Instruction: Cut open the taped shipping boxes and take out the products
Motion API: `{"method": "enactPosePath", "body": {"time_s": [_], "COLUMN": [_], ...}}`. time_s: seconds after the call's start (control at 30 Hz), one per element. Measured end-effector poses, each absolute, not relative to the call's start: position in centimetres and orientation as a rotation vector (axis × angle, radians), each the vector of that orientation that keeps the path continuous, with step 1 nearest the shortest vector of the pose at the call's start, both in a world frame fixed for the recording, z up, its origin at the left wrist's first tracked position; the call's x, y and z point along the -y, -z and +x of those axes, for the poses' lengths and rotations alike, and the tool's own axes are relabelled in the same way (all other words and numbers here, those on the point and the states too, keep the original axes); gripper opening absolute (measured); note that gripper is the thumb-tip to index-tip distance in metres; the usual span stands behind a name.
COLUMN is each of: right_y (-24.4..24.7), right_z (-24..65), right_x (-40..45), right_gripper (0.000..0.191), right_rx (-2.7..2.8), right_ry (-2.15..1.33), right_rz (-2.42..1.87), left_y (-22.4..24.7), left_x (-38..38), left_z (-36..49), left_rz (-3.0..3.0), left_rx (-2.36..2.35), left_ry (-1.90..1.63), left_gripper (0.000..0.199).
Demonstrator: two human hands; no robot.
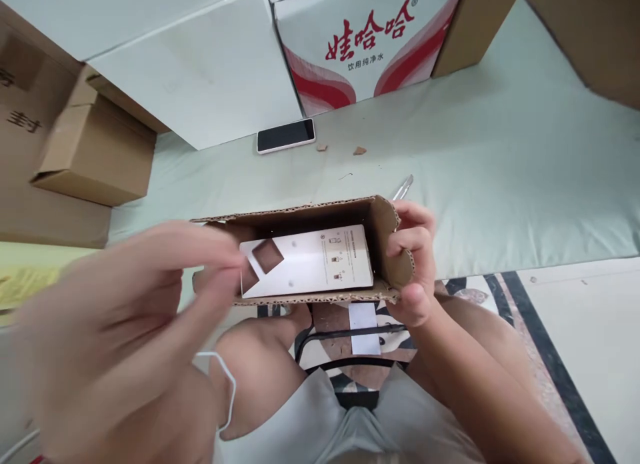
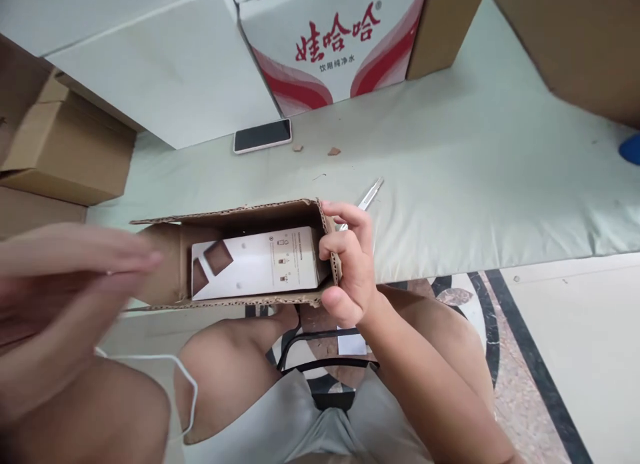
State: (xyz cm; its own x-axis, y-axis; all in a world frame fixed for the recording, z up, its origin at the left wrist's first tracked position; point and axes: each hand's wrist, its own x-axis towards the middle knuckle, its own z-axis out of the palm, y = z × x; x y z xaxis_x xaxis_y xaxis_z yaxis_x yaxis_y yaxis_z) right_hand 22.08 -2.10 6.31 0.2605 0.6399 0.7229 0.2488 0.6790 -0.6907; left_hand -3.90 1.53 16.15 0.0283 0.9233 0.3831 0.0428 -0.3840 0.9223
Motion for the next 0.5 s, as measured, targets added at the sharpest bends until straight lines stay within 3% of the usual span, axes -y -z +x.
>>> {"method": "enactPosePath", "body": {"time_s": [0.2, 0.37, 0.5], "right_y": [-7.2, -7.4, -7.4], "right_z": [22.7, 23.0, 23.0], "right_x": [2.2, 2.8, 3.0], "right_gripper": [0.029, 0.027, 0.028], "right_rx": [1.398, 1.422, 1.401], "right_ry": [-0.231, -0.233, -0.239], "right_rz": [-0.818, -0.870, -0.848], "left_y": [-19.3, -21.7, -21.8], "left_x": [-3.0, -5.0, -4.9], "left_z": [1.7, 4.5, 5.2], "left_rz": [2.093, 2.425, 2.527], "left_rx": [-1.099, -0.902, -0.841], "left_ry": [-0.822, 0.052, 0.245], "left_gripper": [0.030, 0.048, 0.052]}}
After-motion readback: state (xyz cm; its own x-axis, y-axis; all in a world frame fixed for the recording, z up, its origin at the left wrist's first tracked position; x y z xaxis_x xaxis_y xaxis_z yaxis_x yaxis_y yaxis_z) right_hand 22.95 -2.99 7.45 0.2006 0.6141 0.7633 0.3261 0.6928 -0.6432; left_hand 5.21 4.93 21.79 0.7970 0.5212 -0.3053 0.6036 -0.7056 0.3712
